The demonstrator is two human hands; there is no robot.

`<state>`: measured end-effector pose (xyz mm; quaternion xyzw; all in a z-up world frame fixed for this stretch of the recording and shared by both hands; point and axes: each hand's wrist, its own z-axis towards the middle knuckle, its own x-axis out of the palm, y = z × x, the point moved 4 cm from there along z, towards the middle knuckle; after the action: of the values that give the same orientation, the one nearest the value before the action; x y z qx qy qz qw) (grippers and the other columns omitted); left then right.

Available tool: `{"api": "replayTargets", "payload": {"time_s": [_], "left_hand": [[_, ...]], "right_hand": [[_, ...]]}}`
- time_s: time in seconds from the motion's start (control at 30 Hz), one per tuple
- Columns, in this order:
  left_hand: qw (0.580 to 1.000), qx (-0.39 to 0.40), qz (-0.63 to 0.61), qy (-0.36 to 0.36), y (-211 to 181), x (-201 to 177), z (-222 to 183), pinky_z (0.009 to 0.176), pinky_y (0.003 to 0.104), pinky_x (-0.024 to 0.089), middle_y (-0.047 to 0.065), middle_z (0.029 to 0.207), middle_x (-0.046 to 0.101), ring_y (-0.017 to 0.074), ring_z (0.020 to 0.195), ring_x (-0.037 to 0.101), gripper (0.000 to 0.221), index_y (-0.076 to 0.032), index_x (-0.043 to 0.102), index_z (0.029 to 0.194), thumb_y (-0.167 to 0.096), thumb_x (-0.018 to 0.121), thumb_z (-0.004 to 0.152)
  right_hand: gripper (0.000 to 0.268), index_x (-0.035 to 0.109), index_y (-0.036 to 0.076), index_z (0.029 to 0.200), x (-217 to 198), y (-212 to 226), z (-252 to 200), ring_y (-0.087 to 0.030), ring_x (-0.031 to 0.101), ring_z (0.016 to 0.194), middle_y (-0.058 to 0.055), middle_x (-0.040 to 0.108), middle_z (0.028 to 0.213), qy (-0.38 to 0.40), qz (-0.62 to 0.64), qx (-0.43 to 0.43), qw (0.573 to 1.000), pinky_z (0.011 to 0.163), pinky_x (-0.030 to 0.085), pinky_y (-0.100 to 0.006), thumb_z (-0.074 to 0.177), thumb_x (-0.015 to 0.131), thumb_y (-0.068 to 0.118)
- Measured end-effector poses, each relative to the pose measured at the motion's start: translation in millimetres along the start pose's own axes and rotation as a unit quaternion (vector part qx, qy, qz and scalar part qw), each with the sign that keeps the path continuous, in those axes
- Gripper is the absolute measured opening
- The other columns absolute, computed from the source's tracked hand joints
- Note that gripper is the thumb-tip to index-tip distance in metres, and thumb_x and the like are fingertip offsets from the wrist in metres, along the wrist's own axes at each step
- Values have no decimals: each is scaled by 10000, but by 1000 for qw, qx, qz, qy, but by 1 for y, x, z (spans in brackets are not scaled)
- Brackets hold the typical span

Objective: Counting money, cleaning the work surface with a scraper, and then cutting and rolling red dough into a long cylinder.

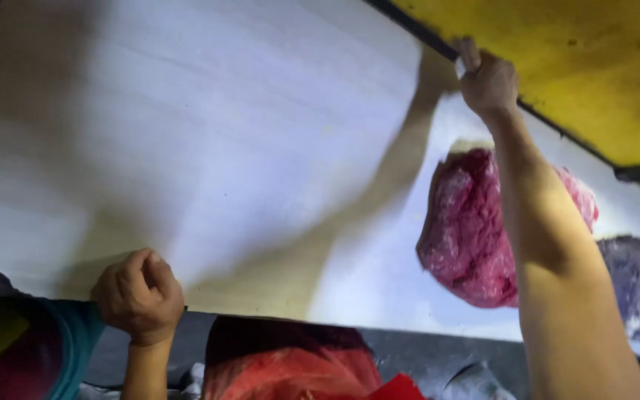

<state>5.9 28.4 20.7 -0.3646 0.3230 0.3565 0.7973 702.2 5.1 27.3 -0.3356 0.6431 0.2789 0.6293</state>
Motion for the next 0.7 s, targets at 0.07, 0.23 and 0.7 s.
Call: {"api": "replayTargets", "payload": {"time_s": [0.07, 0.23, 0.7], "left_hand": [[1000, -6, 9, 1, 4, 5, -2, 788, 515, 480, 147, 950, 690, 416, 866, 651, 147, -45, 739, 1057, -133, 648, 1131], [1000, 5, 1, -16, 9, 7, -4, 785, 489, 482, 101, 919, 687, 376, 843, 660, 102, -40, 729, 1041, -86, 659, 1099], [1000, 13, -10, 3, 5, -1, -3, 836, 522, 519, 257, 1020, 698, 463, 915, 634, 182, 93, 695, 1063, -27, 639, 1188]], "right_hand": [[337, 608, 27, 1281, 2, -5, -17, -476, 688, 659, -291, 725, 930, -127, 36, -21, 991, 546, 520, -610, 1008, 452, 147], [389, 648, 69, 1300, 15, 157, -359, -250, 575, 752, -88, 670, 986, -84, 19, -253, 964, 623, 437, -408, 942, 516, 144], [637, 707, 46, 954, -62, -45, -36, -535, 672, 735, -275, 710, 828, -35, 13, -7, 999, 558, 476, -608, 1211, 403, 543]]}}
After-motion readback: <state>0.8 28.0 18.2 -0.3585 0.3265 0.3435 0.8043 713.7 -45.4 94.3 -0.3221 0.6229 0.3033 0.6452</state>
